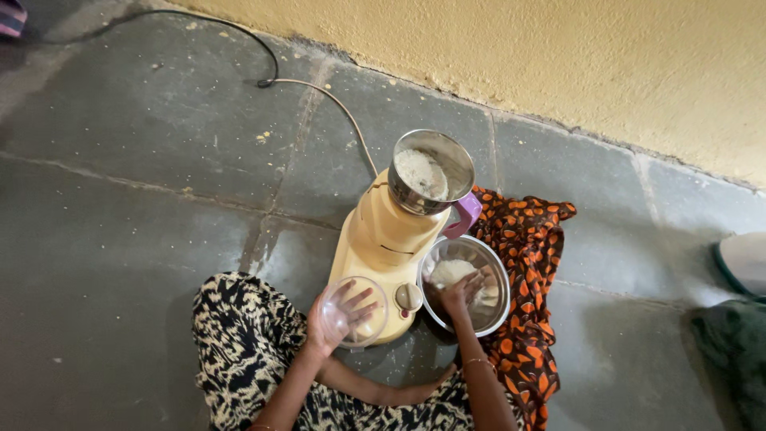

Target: The person sits on the floor and uses a blender to grind white grains. They repeatedly pour grains from a metal bowl into the blender jar, secure the lid, operate the machine, and then pour the ground contents back into the bowl. This cycle is performed multiple times to process the entire batch.

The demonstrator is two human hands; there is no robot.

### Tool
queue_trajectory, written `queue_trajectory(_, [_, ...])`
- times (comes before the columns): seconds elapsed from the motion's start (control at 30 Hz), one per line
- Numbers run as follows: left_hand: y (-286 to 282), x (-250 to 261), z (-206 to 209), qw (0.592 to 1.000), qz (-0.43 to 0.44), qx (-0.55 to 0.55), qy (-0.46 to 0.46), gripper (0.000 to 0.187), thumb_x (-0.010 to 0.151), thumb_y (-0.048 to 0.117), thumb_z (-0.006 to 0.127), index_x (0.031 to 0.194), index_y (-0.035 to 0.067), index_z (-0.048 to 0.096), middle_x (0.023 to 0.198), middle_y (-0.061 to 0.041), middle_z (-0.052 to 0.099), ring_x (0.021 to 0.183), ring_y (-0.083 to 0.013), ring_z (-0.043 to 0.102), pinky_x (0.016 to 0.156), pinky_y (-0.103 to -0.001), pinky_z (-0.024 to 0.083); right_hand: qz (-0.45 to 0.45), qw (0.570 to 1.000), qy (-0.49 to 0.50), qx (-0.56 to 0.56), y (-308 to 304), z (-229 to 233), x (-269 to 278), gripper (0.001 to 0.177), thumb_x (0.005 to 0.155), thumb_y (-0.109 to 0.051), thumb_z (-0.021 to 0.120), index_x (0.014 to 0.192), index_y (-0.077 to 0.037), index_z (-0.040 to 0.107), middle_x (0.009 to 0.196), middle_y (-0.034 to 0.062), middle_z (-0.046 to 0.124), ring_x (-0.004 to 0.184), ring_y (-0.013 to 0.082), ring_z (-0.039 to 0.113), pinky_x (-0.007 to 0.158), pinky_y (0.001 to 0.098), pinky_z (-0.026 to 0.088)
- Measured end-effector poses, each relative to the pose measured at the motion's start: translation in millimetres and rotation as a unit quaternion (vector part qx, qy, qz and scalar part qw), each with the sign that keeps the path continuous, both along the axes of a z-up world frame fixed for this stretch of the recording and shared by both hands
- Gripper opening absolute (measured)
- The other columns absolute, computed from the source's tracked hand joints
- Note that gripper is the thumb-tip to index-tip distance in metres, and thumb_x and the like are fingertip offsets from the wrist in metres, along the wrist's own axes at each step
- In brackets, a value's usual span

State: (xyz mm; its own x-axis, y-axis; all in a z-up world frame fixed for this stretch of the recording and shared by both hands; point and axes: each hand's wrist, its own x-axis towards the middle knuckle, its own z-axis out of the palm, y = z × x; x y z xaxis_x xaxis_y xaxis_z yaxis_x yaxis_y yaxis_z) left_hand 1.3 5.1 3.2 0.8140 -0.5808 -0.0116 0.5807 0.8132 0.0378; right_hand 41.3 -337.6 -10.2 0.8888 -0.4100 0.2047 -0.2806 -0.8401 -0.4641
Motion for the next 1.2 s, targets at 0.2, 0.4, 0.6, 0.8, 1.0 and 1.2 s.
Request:
queue_trajectory(0.2, [-2.9, 0.9, -7.8, 1.0, -0.005, 0.009, -0.004, 0.065, 0.101, 0.054, 0.038, 0.145, 0.006, 0.046, 0.152, -0.033, 0.043, 0.133, -0.0588, 0.046, 0.11, -0.062, 0.041, 0.07, 0.989, 0.002, -0.13, 5.7, 9.0, 14.5, 0.087, 0.095, -0.054, 0.063, 0.159, -0.009, 0.024, 0.164, 0.0305, 0.015, 0.154, 0.0478, 0.007, 0.122, 0.0642, 0.012])
queue_trajectory(0.4, [0.0, 0.8, -6.9, 0.999, 0.005, 0.046, -0.019, 0.068, 0.101, 0.055, 0.038, 0.148, 0.006, 0.044, 0.153, -0.034, 0.043, 0.133, -0.0579, 0.048, 0.11, -0.061, 0.043, 0.107, 0.985, -0.018, -0.132, 8.3, 17.0, 10.4, 0.036, 0.1, -0.033, 0.054, 0.127, -0.01, 0.058, 0.13, 0.0245, 0.052, 0.121, 0.0464, 0.045, 0.1, 0.0642, 0.037])
queue_trajectory(0.6, [0.7, 2.9, -11.1, 0.999, -0.005, 0.047, -0.022, 0.067, 0.101, 0.054, 0.037, 0.147, 0.006, 0.044, 0.153, -0.033, 0.043, 0.133, -0.0585, 0.049, 0.111, -0.062, 0.043, 0.126, 0.968, 0.049, -0.211, 7.2, 28.0, 23.8, 0.03, 0.102, -0.035, 0.049, 0.115, -0.008, 0.054, 0.099, 0.0179, 0.059, 0.075, 0.0412, 0.067, 0.064, 0.0556, 0.056])
queue_trajectory(0.8, [0.5, 2.7, -10.3, 0.998, -0.005, 0.053, -0.046, 0.067, 0.101, 0.055, 0.039, 0.147, 0.006, 0.045, 0.153, -0.032, 0.044, 0.134, -0.0599, 0.047, 0.112, -0.062, 0.041, 0.094, 0.984, 0.085, -0.124, 1.2, 37.5, 29.7, 0.031, 0.106, -0.035, 0.043, 0.113, -0.008, 0.056, 0.091, 0.024, 0.068, 0.075, 0.0437, 0.07, 0.062, 0.0565, 0.053])
queue_trajectory(1.0, [-0.9, 2.4, -14.1, 0.998, 0.0, 0.031, -0.062, 0.067, 0.101, 0.054, 0.04, 0.148, 0.006, 0.044, 0.153, -0.032, 0.044, 0.135, -0.0602, 0.046, 0.112, -0.063, 0.043, -0.103, 0.954, 0.239, 0.147, -47.6, 29.6, 39.4, 0.059, 0.111, -0.043, 0.041, 0.095, 0.007, 0.067, 0.073, 0.018, 0.07, 0.054, 0.0286, 0.066, 0.043, 0.0412, 0.046])
queue_trajectory(1.2, [1.5, 2.2, -6.0, 0.999, -0.005, 0.043, -0.014, 0.066, 0.101, 0.054, 0.038, 0.146, 0.007, 0.046, 0.152, -0.032, 0.044, 0.134, -0.0591, 0.047, 0.11, -0.062, 0.043, -0.016, 0.666, 0.262, 0.699, -110.8, 45.9, 8.4, 0.028, 0.097, -0.043, 0.054, 0.094, -0.016, 0.057, 0.064, -0.0001, 0.052, 0.044, 0.0128, 0.044, 0.036, 0.0272, 0.024])
